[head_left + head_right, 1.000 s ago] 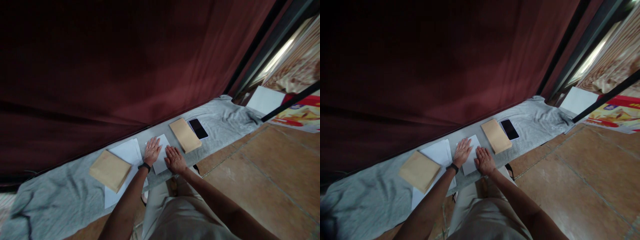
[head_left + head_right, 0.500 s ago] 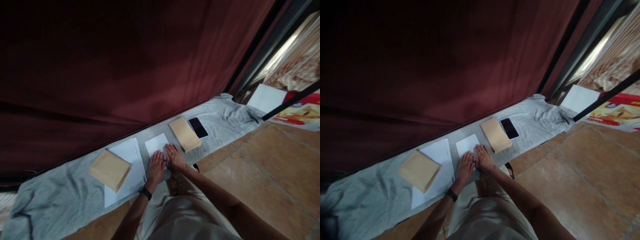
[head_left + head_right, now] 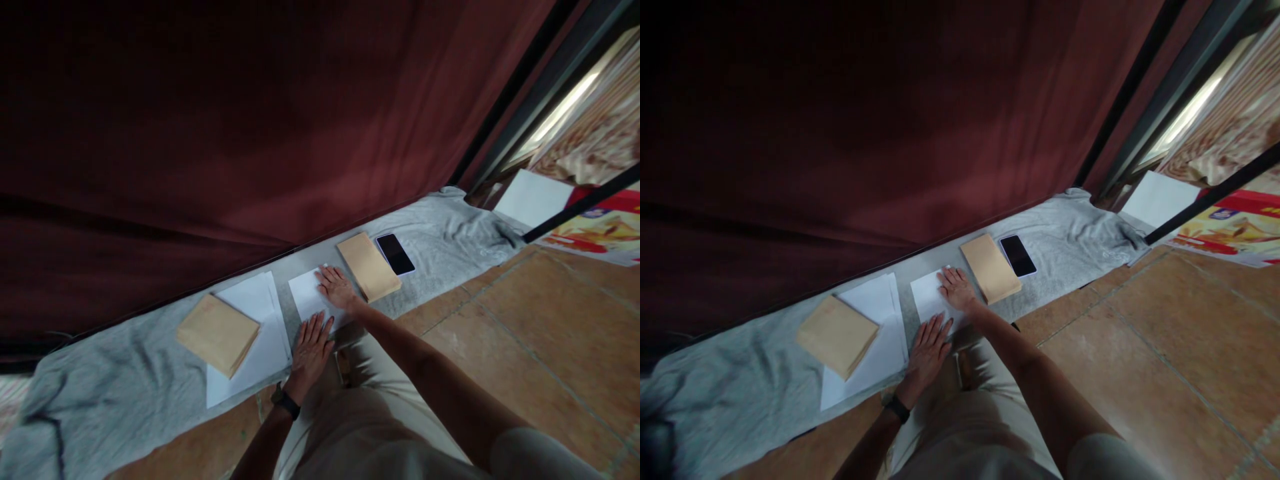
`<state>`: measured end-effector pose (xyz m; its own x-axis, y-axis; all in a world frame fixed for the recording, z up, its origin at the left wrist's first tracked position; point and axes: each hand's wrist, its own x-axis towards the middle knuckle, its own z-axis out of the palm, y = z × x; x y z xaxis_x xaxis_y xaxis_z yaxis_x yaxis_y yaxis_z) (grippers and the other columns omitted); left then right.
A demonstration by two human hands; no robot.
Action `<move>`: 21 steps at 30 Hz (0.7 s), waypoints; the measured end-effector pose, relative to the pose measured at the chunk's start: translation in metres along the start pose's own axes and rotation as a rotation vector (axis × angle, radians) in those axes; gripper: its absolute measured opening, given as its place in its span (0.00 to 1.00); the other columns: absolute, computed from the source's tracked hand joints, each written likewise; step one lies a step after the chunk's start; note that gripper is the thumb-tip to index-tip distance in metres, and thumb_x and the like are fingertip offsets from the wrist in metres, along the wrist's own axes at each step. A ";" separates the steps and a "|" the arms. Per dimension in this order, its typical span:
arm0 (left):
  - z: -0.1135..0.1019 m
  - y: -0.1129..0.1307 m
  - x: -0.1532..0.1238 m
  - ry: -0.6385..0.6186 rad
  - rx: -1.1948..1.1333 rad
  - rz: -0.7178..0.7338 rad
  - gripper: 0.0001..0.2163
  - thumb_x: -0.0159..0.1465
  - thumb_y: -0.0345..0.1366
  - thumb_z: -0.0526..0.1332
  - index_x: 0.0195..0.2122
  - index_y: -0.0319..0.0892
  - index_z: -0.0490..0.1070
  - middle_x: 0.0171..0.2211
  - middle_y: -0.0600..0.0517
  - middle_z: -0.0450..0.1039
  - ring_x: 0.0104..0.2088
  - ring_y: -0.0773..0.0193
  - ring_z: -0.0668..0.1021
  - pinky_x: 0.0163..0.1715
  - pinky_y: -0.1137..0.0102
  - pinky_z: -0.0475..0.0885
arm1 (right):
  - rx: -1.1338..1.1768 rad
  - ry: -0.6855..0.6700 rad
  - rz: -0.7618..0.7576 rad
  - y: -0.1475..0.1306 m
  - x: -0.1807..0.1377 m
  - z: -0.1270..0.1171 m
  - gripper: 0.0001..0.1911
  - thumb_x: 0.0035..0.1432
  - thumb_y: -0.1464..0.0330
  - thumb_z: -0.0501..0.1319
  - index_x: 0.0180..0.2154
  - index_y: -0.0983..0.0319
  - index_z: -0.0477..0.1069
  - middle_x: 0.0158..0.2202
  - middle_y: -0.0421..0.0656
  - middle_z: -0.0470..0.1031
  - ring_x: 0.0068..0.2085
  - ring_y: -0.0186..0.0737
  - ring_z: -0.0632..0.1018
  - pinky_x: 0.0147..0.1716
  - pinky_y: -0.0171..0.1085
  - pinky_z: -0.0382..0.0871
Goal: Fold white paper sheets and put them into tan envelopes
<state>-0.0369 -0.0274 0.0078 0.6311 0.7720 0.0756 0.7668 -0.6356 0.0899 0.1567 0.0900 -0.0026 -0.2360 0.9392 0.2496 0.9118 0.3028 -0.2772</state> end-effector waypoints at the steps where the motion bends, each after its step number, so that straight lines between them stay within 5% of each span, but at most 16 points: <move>1: 0.000 0.001 -0.002 -0.004 0.001 -0.001 0.26 0.73 0.42 0.50 0.72 0.50 0.54 0.71 0.48 0.54 0.71 0.52 0.58 0.68 0.48 0.58 | 0.004 0.001 0.012 0.002 0.003 0.000 0.25 0.72 0.63 0.52 0.66 0.63 0.62 0.69 0.51 0.61 0.69 0.47 0.64 0.68 0.52 0.54; 9: -0.003 0.008 -0.016 -0.018 -0.014 -0.011 0.27 0.73 0.43 0.50 0.72 0.44 0.54 0.71 0.46 0.55 0.71 0.55 0.58 0.70 0.53 0.56 | 0.039 0.040 0.157 -0.012 0.000 0.000 0.28 0.73 0.63 0.48 0.68 0.69 0.58 0.69 0.54 0.60 0.70 0.49 0.62 0.70 0.53 0.51; 15: -0.008 0.011 -0.016 -0.035 -0.024 -0.002 0.25 0.72 0.42 0.50 0.67 0.36 0.62 0.68 0.40 0.62 0.70 0.52 0.62 0.70 0.53 0.56 | 0.083 0.005 0.029 -0.058 -0.069 0.002 0.28 0.73 0.60 0.51 0.68 0.66 0.60 0.70 0.52 0.59 0.70 0.49 0.62 0.69 0.50 0.54; 21: -0.009 0.011 -0.021 -0.014 -0.011 0.005 0.25 0.73 0.42 0.51 0.68 0.36 0.61 0.70 0.40 0.58 0.71 0.52 0.59 0.69 0.53 0.57 | 0.084 0.038 0.038 -0.053 -0.120 -0.015 0.30 0.73 0.62 0.52 0.71 0.66 0.52 0.70 0.54 0.59 0.70 0.50 0.61 0.69 0.52 0.55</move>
<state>-0.0432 -0.0504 0.0164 0.6364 0.7689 0.0619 0.7625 -0.6391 0.1006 0.1416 -0.0407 -0.0038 -0.1870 0.9440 0.2718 0.8882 0.2807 -0.3638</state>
